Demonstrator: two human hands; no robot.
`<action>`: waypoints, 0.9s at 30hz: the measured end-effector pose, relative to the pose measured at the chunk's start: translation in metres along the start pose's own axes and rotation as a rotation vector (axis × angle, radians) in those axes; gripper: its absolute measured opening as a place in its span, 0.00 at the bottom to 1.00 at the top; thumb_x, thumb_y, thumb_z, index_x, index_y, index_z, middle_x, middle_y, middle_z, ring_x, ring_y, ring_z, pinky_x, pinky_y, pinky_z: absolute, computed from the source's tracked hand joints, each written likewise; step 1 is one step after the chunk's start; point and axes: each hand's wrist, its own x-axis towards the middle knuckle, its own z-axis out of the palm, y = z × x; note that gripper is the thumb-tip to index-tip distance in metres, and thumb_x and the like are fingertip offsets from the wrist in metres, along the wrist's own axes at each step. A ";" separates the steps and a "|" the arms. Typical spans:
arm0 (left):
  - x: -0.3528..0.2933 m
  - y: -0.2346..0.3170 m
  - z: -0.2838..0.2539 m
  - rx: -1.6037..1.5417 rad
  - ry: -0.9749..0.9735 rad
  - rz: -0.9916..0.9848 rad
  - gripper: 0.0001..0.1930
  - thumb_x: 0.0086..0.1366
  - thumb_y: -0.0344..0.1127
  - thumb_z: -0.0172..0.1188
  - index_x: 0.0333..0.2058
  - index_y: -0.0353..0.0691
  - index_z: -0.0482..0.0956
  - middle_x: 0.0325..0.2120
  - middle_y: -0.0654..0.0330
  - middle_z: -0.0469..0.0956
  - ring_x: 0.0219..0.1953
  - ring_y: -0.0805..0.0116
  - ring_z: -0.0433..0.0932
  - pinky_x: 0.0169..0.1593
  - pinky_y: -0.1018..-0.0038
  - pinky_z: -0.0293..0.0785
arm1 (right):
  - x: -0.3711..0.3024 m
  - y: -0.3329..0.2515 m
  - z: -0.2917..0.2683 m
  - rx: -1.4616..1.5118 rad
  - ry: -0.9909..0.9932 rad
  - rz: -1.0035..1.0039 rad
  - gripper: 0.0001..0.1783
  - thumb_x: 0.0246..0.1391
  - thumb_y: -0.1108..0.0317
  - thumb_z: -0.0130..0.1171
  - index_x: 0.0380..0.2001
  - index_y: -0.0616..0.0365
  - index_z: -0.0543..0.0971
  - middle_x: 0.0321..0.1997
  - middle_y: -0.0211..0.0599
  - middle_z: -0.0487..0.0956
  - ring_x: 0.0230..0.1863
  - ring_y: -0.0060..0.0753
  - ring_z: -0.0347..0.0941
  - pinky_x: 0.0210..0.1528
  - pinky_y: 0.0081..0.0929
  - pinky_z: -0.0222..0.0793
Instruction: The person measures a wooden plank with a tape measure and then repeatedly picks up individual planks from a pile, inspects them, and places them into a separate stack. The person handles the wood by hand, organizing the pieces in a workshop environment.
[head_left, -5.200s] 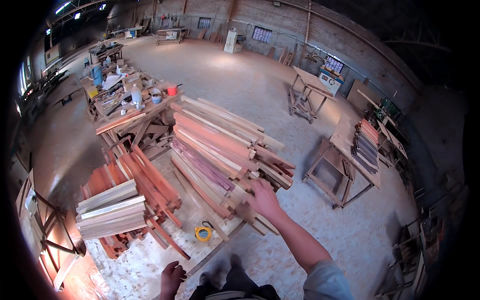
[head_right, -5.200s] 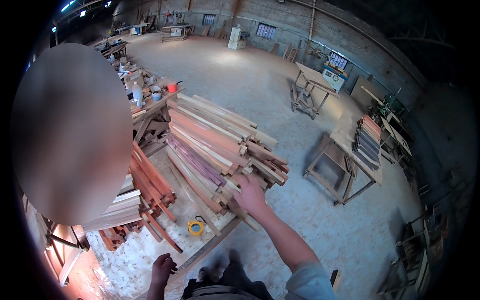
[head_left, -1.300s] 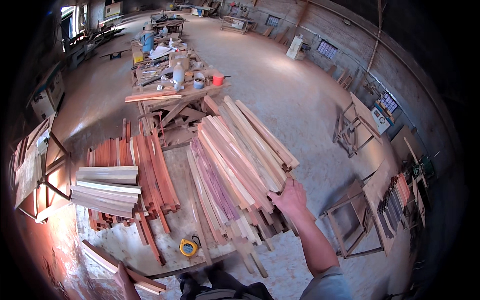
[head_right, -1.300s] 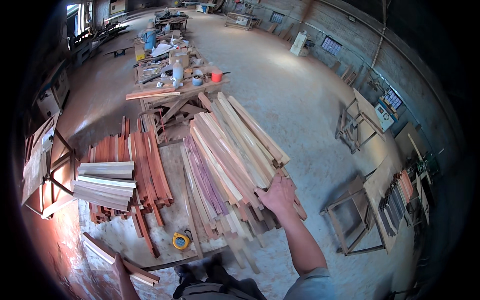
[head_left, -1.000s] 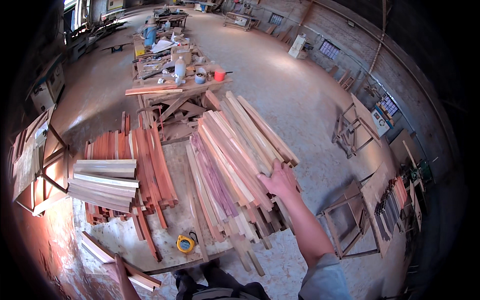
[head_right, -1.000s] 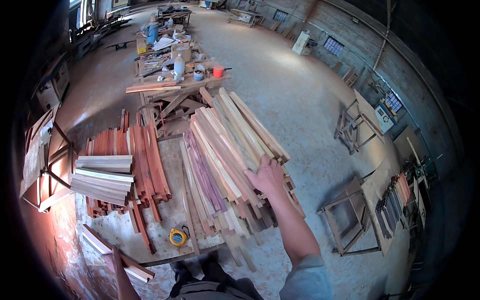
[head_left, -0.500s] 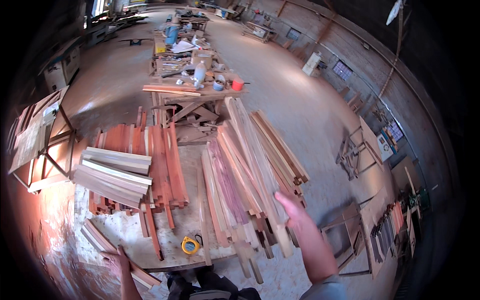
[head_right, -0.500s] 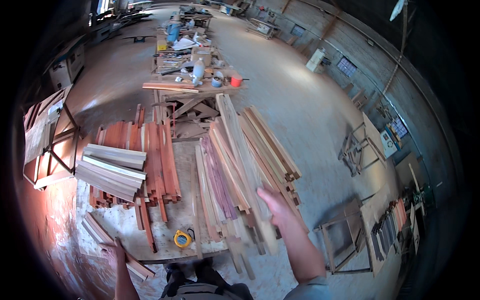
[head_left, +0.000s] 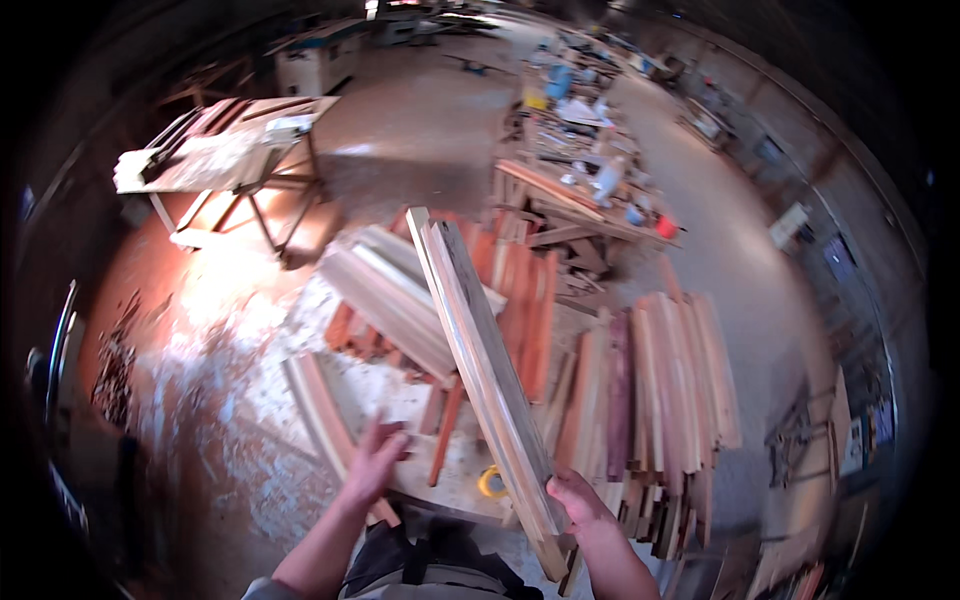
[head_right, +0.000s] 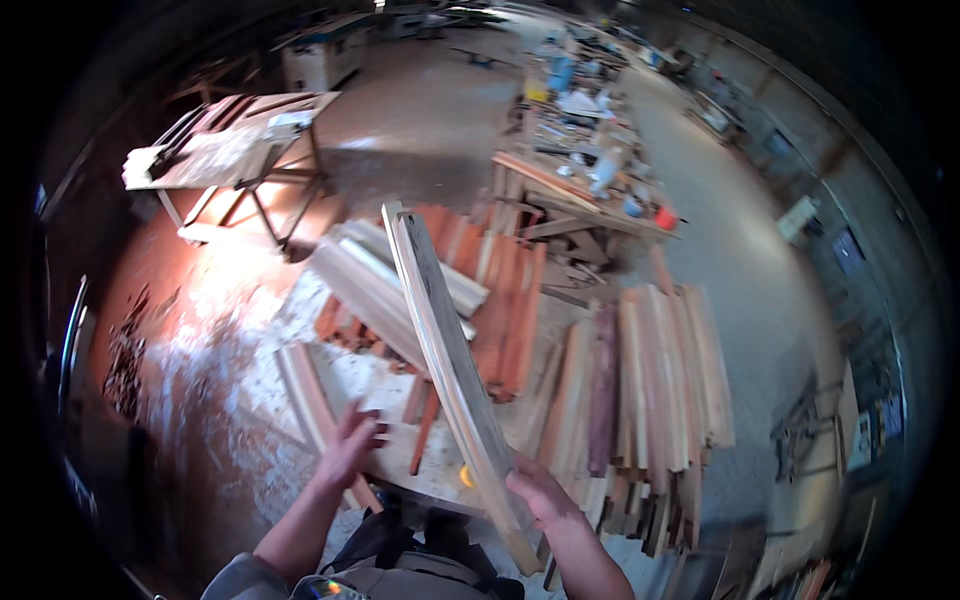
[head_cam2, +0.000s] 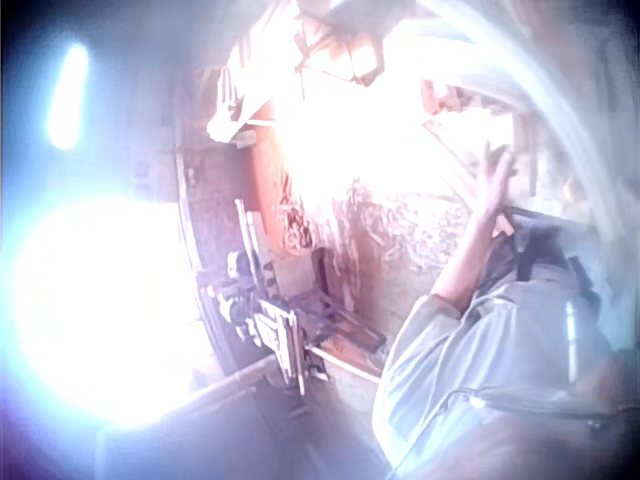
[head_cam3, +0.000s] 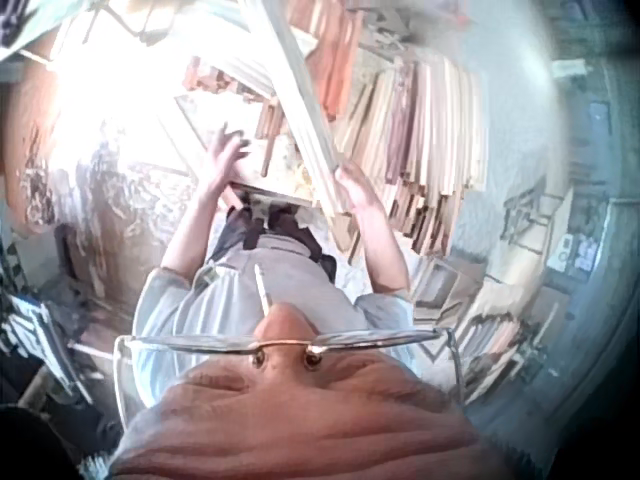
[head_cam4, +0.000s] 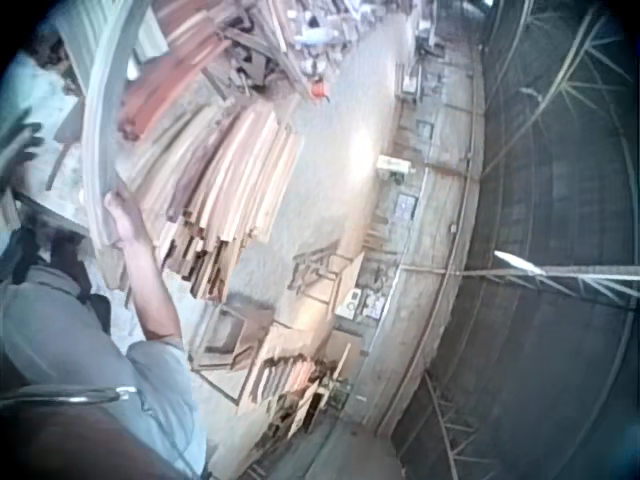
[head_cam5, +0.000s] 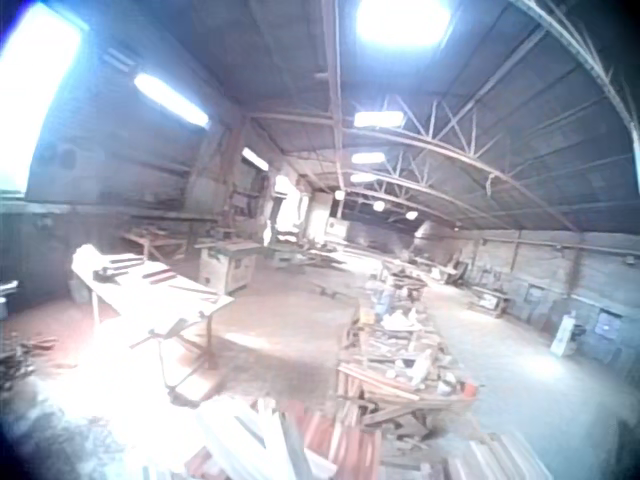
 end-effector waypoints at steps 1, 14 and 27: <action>-0.002 0.005 0.012 -0.150 -0.127 -0.046 0.42 0.68 0.47 0.56 0.69 0.36 0.41 0.59 0.44 0.64 0.56 0.53 0.71 0.55 0.61 0.71 | 0.010 0.005 0.010 -0.023 -0.020 0.023 0.46 0.50 0.50 0.67 0.65 0.62 0.61 0.54 0.39 0.77 0.51 0.33 0.76 0.50 0.33 0.73; -0.021 -0.032 -0.026 -0.898 -0.194 -0.107 0.36 0.55 0.53 0.68 0.59 0.50 0.65 0.57 0.55 0.68 0.60 0.50 0.68 0.60 0.47 0.66 | 0.075 0.034 0.102 -0.696 -0.266 0.185 0.36 0.54 0.63 0.60 0.65 0.62 0.63 0.62 0.44 0.69 0.60 0.33 0.67 0.61 0.29 0.62; -0.020 -0.063 -0.057 -0.891 -0.143 -0.179 0.32 0.58 0.50 0.67 0.56 0.45 0.66 0.53 0.60 0.73 0.57 0.58 0.71 0.59 0.52 0.69 | 0.080 0.030 0.150 -1.390 -0.123 -0.098 0.25 0.50 0.58 0.62 0.46 0.65 0.75 0.48 0.52 0.74 0.51 0.53 0.72 0.51 0.39 0.69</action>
